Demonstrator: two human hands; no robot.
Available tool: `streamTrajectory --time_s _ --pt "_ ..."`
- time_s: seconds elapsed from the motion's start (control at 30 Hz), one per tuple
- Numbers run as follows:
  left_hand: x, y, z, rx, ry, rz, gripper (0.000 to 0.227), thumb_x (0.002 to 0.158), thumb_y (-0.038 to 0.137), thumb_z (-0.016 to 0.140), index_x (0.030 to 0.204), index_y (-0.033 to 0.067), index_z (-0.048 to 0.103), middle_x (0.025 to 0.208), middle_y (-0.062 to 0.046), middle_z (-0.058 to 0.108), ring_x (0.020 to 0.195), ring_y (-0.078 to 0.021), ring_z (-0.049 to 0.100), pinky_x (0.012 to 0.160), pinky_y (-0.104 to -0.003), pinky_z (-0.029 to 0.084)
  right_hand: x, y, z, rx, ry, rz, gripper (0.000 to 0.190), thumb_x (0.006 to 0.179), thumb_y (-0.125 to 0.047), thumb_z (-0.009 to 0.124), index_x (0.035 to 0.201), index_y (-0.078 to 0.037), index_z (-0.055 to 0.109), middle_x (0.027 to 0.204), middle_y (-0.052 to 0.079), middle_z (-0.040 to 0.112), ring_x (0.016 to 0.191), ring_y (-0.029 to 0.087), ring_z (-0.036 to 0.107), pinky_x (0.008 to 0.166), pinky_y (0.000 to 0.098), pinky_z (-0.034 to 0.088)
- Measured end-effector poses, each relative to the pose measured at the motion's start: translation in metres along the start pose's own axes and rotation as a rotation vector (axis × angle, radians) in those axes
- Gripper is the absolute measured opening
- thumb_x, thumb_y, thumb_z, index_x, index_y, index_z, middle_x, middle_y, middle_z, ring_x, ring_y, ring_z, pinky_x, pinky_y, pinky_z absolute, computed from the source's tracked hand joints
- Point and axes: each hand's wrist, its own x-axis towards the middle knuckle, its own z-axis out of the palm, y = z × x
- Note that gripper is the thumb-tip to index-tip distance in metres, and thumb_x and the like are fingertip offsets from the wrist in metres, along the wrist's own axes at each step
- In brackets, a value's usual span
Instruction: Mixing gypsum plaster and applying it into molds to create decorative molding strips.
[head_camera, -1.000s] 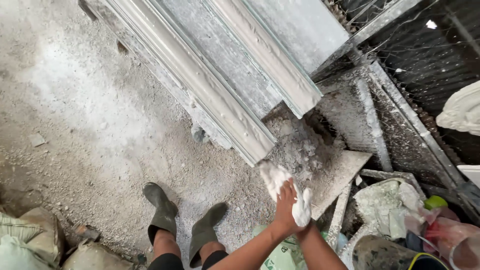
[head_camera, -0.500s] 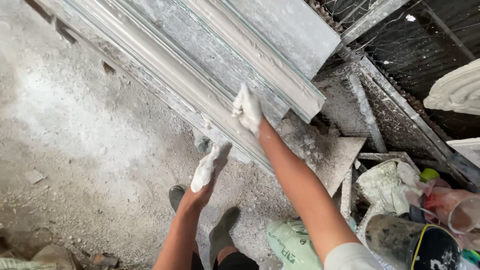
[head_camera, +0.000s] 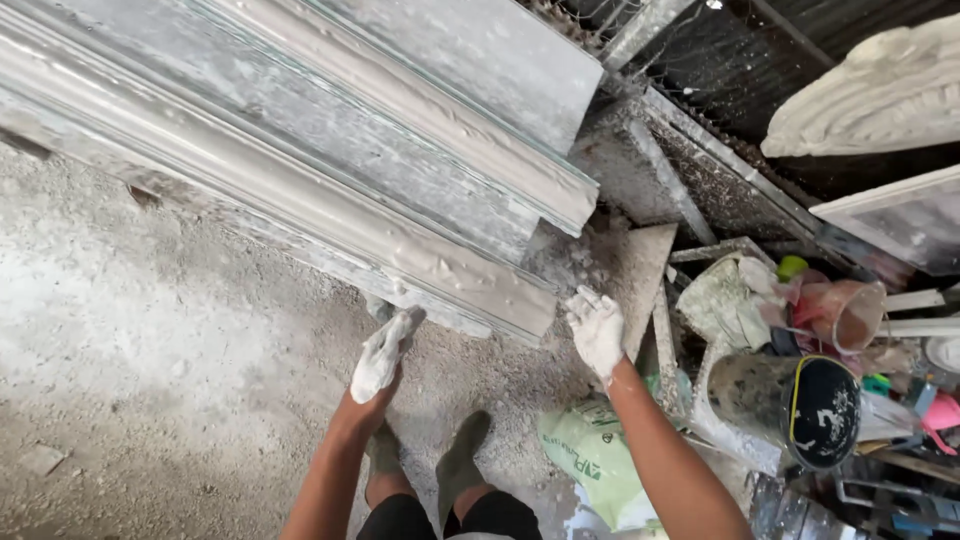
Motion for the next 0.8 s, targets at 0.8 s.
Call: streamTrajectory --time_s 0.8 --pt "0.066 -0.252 0.123 0.283 0.102 -0.072 0.02 0.098 0.02 0.071 0.11 0.0046 0.068 0.086 -0.003 0.065 0.076 -0.0166 0.06 0.064 -0.034 0.05 0.17 -0.01 -0.03 -1.873 -0.572 -0.634 0.067 0.114 -0.052 0.044 0.099 0.003 0.079 0.1 0.026 0.074 0.098 0.035 0.073 0.088 0.0445 0.054"
